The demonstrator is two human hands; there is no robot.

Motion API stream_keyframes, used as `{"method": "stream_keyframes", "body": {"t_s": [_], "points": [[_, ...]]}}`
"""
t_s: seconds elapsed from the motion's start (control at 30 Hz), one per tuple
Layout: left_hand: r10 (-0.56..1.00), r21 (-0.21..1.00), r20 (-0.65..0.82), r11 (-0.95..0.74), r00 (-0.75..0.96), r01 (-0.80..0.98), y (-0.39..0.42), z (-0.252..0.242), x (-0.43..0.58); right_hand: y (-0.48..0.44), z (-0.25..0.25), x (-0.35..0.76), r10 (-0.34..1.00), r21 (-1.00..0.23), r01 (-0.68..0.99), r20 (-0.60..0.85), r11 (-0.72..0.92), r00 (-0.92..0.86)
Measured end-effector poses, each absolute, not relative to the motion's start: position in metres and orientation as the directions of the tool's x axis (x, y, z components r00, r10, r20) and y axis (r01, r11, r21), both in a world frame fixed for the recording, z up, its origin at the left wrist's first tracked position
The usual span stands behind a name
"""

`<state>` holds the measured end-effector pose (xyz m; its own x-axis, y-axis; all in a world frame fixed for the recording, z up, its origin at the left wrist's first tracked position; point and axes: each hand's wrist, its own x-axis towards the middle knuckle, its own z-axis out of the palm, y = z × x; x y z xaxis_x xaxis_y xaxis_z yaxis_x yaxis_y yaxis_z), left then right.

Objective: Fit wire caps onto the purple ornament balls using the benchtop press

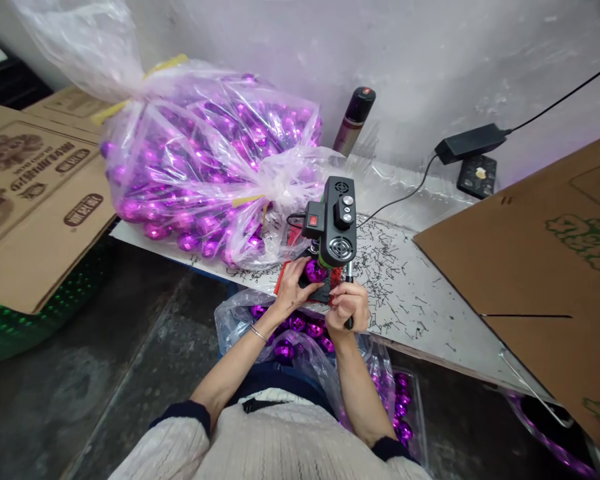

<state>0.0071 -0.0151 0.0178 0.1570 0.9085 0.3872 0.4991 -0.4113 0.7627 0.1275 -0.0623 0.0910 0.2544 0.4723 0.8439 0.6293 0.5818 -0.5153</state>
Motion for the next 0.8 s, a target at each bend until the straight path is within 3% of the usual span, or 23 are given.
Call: {"method": "stream_keyframes", "body": {"t_s": [0.33, 0.63, 0.8], "points": [[0.900, 0.760, 0.406, -0.428, 0.157, 0.489, -0.015, 0.018, 0.009, -0.060, 0.085, 0.125, 0.459, -0.539, 0.578, 0.838, 0.612, 0.295], [0.863, 0.747, 0.489, -0.489, 0.124, 0.450, -0.014, 0.014, 0.011, -0.057, 0.077, 0.129, 0.426, -0.429, 0.649, 0.888, 0.628, 0.173], [0.853, 0.727, 0.509, -0.496, 0.112, 0.474, -0.012, 0.015, 0.011, -0.059, 0.120, 0.128, 0.500, -0.566, 0.598, 0.814, 0.568, 0.295]]}}
